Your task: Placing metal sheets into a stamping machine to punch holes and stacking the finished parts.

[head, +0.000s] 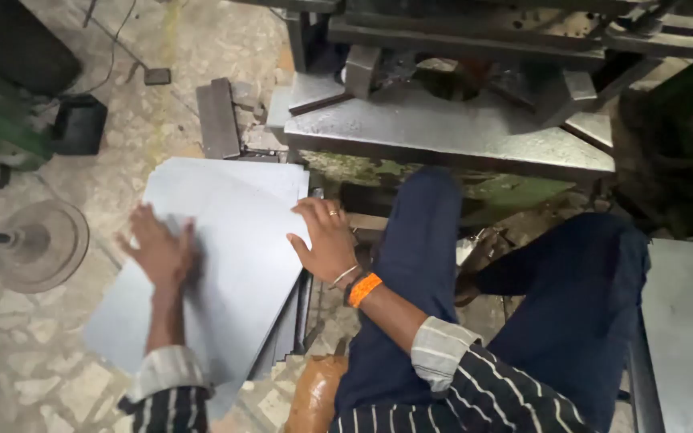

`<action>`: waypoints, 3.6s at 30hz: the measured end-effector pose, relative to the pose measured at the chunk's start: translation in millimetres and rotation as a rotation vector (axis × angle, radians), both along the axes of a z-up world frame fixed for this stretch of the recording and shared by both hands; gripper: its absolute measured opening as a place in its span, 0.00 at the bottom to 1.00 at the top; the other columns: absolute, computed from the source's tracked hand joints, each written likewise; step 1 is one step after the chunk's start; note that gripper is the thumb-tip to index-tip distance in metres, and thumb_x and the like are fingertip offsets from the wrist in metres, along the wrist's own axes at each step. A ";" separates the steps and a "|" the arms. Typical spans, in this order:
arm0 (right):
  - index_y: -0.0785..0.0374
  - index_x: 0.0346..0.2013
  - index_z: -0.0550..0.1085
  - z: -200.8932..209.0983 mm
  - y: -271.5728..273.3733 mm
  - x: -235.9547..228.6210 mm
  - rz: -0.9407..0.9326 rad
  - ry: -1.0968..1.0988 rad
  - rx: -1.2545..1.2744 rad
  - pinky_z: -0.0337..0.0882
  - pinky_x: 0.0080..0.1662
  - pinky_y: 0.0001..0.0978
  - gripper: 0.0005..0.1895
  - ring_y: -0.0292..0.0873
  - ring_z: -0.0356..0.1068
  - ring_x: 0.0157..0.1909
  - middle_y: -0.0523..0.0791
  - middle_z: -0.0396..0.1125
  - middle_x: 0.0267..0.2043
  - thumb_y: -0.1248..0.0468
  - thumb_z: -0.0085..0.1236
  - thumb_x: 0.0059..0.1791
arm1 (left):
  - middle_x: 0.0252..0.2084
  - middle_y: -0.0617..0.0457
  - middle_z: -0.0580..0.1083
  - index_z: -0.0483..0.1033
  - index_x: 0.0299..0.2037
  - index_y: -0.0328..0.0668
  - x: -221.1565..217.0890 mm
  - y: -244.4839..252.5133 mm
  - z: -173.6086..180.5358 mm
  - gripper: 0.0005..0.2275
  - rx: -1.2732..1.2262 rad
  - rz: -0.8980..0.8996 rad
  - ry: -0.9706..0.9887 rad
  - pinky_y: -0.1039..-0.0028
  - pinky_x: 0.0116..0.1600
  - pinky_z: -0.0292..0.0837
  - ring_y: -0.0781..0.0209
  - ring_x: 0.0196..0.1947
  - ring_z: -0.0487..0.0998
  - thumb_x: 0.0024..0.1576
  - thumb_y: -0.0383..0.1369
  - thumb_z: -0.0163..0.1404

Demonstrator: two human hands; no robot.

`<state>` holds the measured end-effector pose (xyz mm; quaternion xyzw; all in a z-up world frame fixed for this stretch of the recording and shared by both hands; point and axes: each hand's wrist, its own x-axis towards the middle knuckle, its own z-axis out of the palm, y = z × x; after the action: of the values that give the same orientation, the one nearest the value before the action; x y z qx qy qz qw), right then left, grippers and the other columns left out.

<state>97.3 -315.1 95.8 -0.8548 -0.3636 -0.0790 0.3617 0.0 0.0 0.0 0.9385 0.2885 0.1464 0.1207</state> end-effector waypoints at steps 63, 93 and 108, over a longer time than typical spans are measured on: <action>0.62 0.51 0.78 137.2 -296.8 223.6 -0.398 0.782 0.795 0.74 0.40 0.21 0.22 0.34 0.75 0.34 0.44 0.74 0.34 0.65 0.68 0.42 | 0.27 0.54 0.75 0.81 0.43 0.44 275.0 -220.1 185.2 0.14 -1.288 -0.306 -0.282 0.74 0.35 0.78 0.63 0.26 0.80 0.48 0.34 0.66; 0.62 0.30 0.77 136.2 -305.1 240.2 -0.424 0.778 0.822 0.71 0.33 0.26 0.09 0.37 0.72 0.26 0.45 0.68 0.23 0.67 0.70 0.40 | 0.34 0.50 0.77 0.80 0.53 0.42 281.7 -215.5 163.7 0.19 -1.363 -0.248 -0.319 0.69 0.42 0.80 0.60 0.33 0.81 0.51 0.33 0.64; 0.51 0.62 0.71 81.1 -323.5 259.1 -0.434 0.513 0.490 0.67 0.55 0.38 0.29 0.42 0.70 0.53 0.45 0.70 0.50 0.55 0.67 0.47 | 0.42 0.50 0.79 0.74 0.61 0.47 319.2 -188.7 89.8 0.25 -1.482 -0.326 -0.326 0.69 0.48 0.81 0.57 0.41 0.84 0.53 0.32 0.65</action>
<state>356.4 -638.6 176.9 -0.7921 -0.0434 -0.0221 0.6084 319.2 -188.7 89.8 0.6098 0.1482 0.0318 0.7779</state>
